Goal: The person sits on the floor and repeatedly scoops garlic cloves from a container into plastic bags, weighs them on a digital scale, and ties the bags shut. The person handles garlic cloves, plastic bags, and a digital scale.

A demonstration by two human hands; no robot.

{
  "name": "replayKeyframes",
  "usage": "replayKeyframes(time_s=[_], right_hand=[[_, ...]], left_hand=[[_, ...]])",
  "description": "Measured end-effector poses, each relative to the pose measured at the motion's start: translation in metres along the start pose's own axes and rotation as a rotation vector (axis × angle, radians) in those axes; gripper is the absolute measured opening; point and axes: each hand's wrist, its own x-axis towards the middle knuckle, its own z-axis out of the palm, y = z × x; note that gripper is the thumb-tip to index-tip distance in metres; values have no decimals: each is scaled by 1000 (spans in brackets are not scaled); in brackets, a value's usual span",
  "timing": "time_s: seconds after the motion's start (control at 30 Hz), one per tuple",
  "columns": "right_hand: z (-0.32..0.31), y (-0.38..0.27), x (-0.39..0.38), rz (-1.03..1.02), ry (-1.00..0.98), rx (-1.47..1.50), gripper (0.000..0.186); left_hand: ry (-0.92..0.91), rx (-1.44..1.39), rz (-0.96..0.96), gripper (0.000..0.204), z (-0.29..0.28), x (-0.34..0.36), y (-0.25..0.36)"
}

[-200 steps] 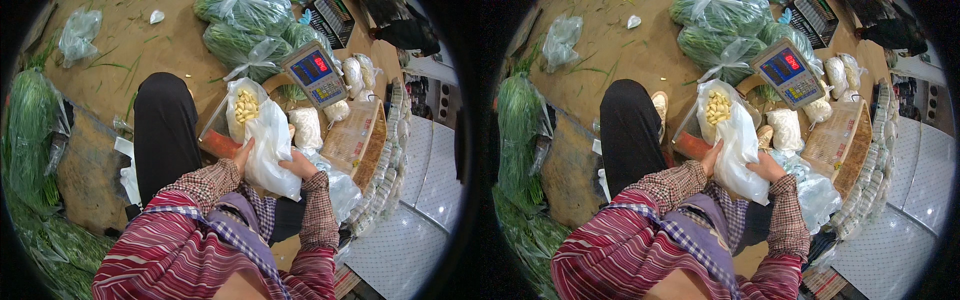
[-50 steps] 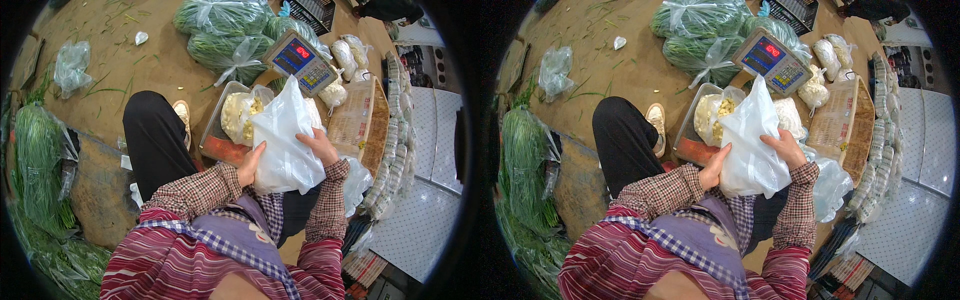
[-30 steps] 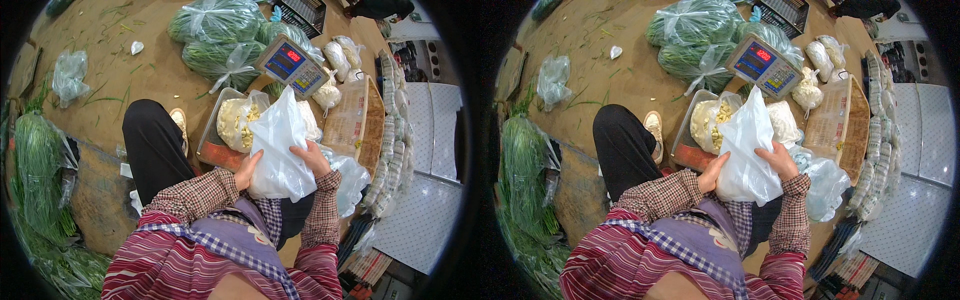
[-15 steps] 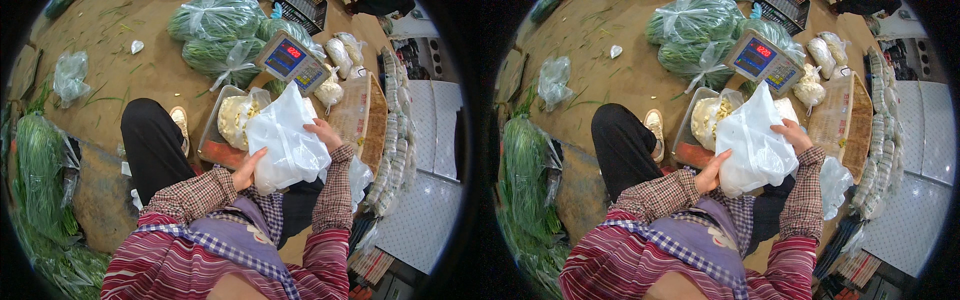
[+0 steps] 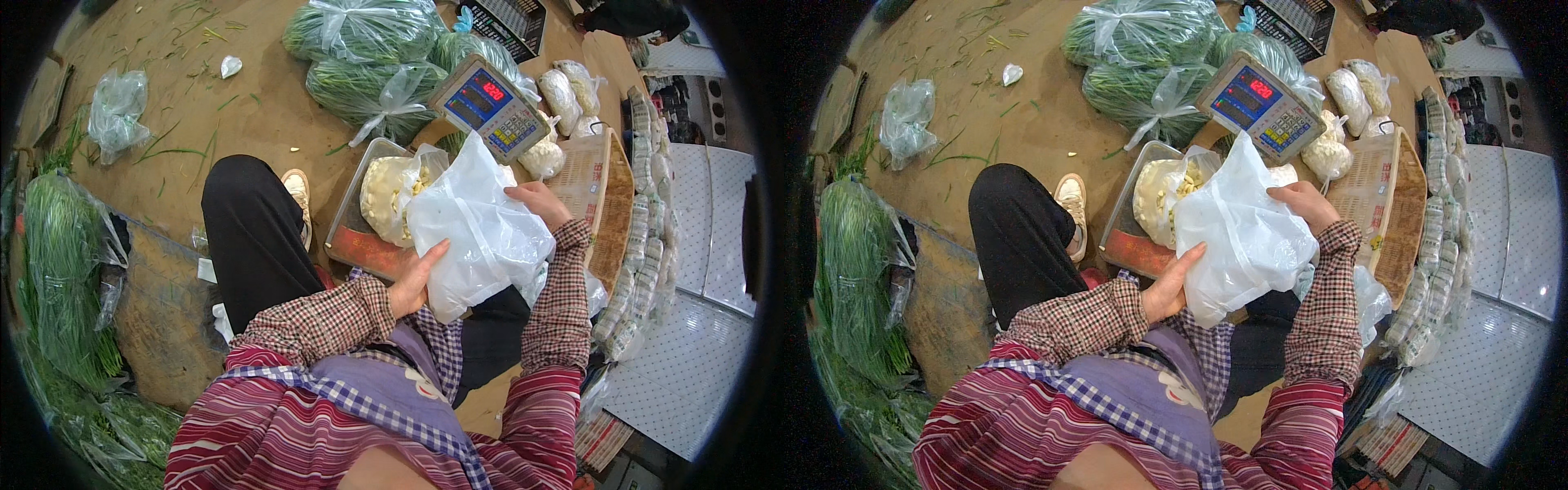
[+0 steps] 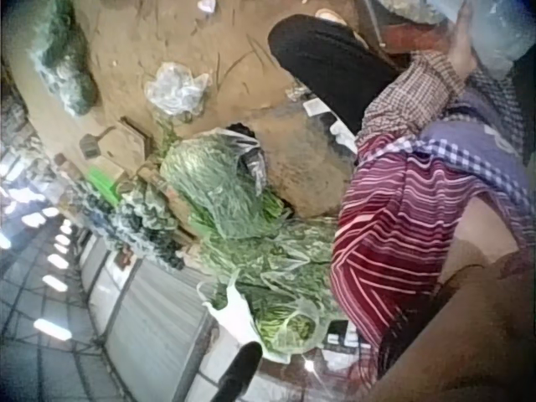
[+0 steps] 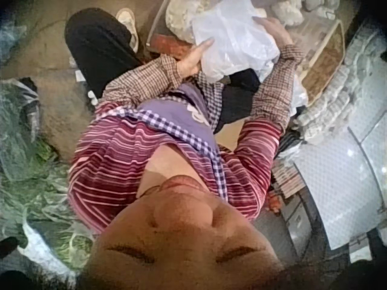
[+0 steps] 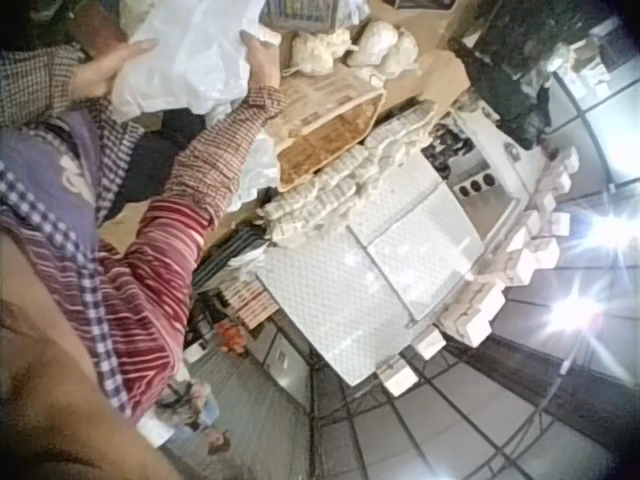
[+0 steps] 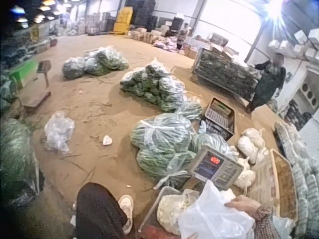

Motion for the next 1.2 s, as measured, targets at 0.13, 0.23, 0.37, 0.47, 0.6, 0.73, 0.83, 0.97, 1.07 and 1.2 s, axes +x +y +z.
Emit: replayKeyframes(time_s=[0.13, 0.23, 0.37, 0.47, 0.6, 0.73, 0.83, 0.97, 1.07, 1.2], right_hand=[[0, -12, -11, -17, 21, 3, 41], [-7, -10, -12, -12, 13, 41, 39], [-8, -13, -16, -49, 57, -8, 39], [-10, -13, -21, -90, 27, 78, 39], [-13, -10, -23, -81, 22, 63, 36], [-4, -21, -42, -103, 89, 145, 35], [-7, -17, -41, -120, 60, 236, 37], [-21, -2, -30, -129, -48, 230, 39], [-16, -7, -39, -141, -36, 317, 38], [-15, -10, -47, -181, 36, 300, 39]], left_hand=[[-52, 7, 29, 59, 3, -1, 1], [-82, 32, 16, 61, 6, -3, 3], [-66, 41, 17, 60, 11, -6, 4], [-73, 32, 15, 60, 10, -5, 3], [-96, 13, 39, 60, 12, -5, 1], [-78, 16, 40, 59, 13, -5, 2], [-100, 22, 61, 59, 16, -6, 2], [-101, 32, 57, 58, 18, -6, 1], [-85, 35, 54, 58, 19, -8, 2], [-134, -9, 14, 57, 18, -7, 4]])
